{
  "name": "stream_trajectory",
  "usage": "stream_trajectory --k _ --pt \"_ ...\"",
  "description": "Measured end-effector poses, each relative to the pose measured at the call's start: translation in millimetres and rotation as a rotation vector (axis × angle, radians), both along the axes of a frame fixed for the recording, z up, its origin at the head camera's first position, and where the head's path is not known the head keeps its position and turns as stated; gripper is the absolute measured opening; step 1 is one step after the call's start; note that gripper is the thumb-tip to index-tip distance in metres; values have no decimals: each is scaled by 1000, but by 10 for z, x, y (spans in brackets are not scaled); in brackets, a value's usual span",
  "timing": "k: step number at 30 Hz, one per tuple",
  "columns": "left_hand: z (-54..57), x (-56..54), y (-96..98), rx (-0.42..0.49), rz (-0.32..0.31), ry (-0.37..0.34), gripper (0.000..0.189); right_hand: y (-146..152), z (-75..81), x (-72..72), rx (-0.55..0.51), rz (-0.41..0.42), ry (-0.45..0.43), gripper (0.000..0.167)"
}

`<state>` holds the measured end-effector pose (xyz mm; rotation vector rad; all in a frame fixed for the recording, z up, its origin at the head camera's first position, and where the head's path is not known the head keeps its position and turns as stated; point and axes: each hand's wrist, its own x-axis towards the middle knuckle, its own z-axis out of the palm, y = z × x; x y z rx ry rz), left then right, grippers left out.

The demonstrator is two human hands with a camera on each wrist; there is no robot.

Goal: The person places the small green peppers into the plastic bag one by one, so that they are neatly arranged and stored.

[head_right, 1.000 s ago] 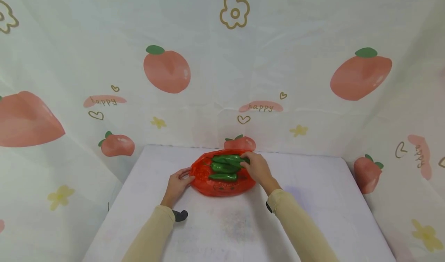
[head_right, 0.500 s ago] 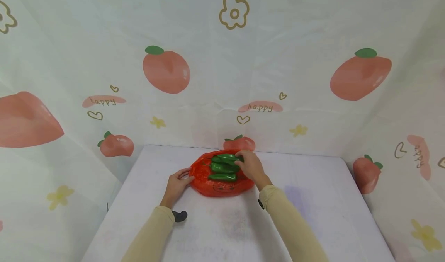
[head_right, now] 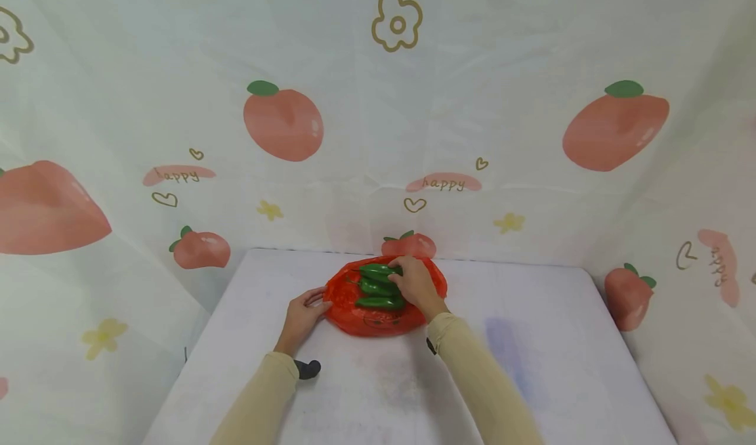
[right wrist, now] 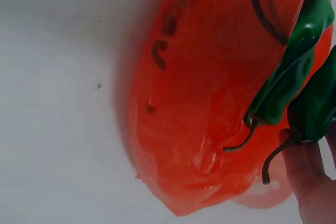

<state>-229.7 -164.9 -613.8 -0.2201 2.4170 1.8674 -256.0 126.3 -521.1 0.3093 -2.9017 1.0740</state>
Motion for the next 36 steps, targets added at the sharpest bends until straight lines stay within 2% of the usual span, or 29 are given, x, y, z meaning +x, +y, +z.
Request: stream_trajectory --k 6,13,25,36 --pt "-55 -13 -2 -14 0 15 43 -62 -77 -28 -3 -18 -9 30" --pt "-10 -2 13 -33 -1 6 43 -88 -126 -46 -3 -37 -45 31" --pt "-4 9 1 -31 2 9 43 -106 -115 -55 11 10 -55 40" --pt "-35 -9 -8 -13 -4 11 43 -62 -118 -57 20 5 -76 44"
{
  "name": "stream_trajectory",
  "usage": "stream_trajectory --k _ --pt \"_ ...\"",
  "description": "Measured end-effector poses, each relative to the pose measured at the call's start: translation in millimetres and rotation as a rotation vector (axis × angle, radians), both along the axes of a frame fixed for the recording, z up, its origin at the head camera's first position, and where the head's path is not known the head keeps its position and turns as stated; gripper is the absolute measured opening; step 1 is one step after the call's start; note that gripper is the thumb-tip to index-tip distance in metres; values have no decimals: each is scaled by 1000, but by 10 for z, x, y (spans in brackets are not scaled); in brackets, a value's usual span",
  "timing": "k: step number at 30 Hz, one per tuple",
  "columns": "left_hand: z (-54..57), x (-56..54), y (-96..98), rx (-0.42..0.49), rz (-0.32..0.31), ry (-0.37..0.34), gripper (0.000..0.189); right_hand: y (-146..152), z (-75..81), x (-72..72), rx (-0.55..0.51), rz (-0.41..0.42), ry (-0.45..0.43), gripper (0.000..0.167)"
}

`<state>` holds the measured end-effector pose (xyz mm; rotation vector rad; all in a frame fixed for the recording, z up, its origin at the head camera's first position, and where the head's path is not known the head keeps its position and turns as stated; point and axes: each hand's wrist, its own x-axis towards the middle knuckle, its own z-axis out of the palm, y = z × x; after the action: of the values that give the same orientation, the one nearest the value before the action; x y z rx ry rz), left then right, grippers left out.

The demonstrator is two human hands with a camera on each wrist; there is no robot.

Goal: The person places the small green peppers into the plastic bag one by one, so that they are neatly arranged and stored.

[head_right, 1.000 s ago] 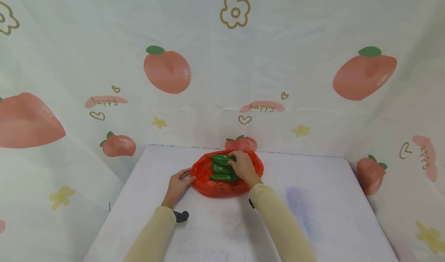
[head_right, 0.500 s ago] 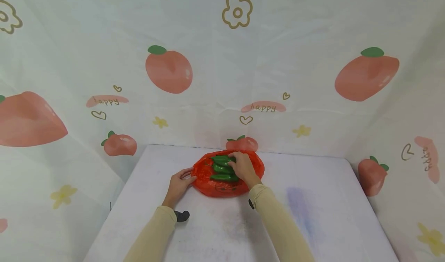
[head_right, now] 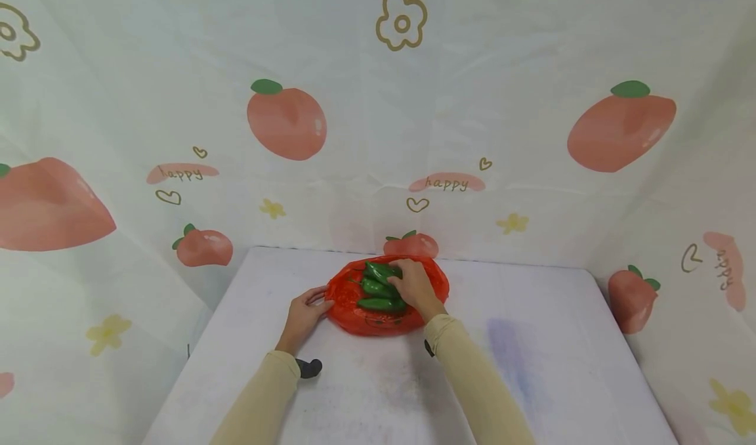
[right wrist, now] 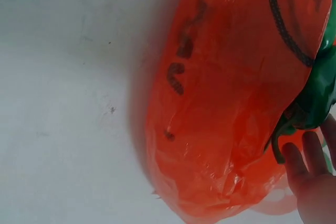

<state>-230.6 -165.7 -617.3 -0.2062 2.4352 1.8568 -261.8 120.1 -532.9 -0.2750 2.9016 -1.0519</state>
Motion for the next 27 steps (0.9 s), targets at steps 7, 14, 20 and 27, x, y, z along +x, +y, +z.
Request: stream_trajectory --k 7,14,20,27 --pt "4 -10 1 6 -1 13 43 72 0 -22 -11 11 12 48" --pt "-2 -52 27 77 4 -19 38 189 3 3 -21 21 84 47" --pt "32 -82 -25 126 37 -55 42 266 60 46 -1 20 99 47" --pt "207 -79 -84 11 18 -24 50 356 190 90 40 21 119 46"
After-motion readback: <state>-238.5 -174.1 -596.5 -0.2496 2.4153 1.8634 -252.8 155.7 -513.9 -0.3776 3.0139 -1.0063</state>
